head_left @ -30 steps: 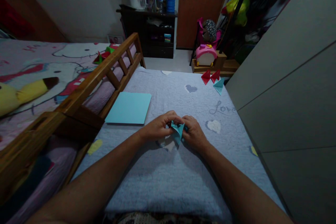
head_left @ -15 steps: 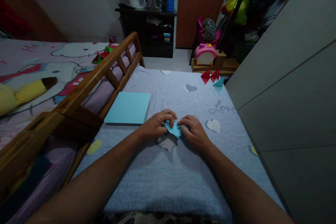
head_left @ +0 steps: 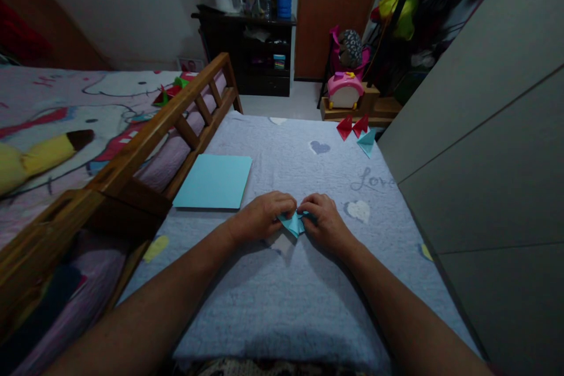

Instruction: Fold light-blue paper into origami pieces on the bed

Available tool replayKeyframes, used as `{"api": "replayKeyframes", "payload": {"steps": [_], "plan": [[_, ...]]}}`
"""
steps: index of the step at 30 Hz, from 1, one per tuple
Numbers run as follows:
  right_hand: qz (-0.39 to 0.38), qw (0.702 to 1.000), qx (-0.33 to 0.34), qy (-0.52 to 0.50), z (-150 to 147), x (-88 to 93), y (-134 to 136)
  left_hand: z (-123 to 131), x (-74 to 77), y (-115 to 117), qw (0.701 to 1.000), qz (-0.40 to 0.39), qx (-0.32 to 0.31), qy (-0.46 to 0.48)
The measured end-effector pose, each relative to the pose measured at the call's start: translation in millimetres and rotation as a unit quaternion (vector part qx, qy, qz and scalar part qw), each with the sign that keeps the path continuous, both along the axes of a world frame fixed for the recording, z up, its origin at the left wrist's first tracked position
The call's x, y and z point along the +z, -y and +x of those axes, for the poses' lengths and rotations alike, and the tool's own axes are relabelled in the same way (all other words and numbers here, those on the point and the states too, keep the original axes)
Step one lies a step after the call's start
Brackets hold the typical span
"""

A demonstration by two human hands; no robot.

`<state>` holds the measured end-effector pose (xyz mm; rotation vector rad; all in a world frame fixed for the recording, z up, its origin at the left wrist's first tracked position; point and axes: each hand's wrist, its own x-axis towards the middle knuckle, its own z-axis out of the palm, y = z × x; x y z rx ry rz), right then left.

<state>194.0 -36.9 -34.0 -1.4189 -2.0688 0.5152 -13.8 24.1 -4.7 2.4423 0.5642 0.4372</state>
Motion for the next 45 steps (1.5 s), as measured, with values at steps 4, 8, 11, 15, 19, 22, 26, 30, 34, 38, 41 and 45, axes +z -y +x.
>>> {"api": "replayKeyframes", "payload": {"steps": [4,8,11,15,19,22,26,30,34,38,41,45], "plan": [[0.006,1.0,0.011,0.011,1,-0.7,0,1,0.5,2,1.0,0.016,-0.017,-0.008],[0.008,1.0,0.013,0.004,2,0.1,-1,2,-2.1,0,1.0,-0.011,-0.003,0.014],[0.003,1.0,0.002,-0.02,3,1.8,-2,2,-5.4,-5,0.998,-0.042,0.04,0.038],[0.0,0.999,-0.008,-0.05,4,3.1,-3,1,-7.5,-10,0.992,-0.064,0.07,0.083],[0.024,0.995,-0.024,-0.096,2,4.6,-1,-2,-0.1,-7,0.993,-0.024,0.05,0.1],[0.037,0.991,-0.028,-0.126,-1,6.5,-1,-5,8.6,-4,0.995,0.069,0.046,0.054],[0.029,0.991,-0.019,-0.128,-3,6.6,-1,-7,12.9,-2,0.995,0.081,0.05,0.041],[0.019,0.991,-0.01,-0.134,-4,6.3,0,-8,10.2,-1,0.992,-0.056,0.087,0.075],[-0.003,0.992,-0.004,-0.124,-6,7.8,1,-10,9.9,-3,0.978,-0.144,0.124,0.087],[-0.008,0.996,0.008,-0.09,-8,5.9,1,-9,8.0,-6,0.977,-0.162,0.104,0.091],[-0.002,0.999,0.015,-0.043,-8,2.7,1,-6,2.1,-7,0.974,-0.196,0.085,0.074],[0.015,1.0,0.023,0.013,-8,1.8,2,-2,-4.3,-3,0.972,-0.193,0.121,0.059]]}}
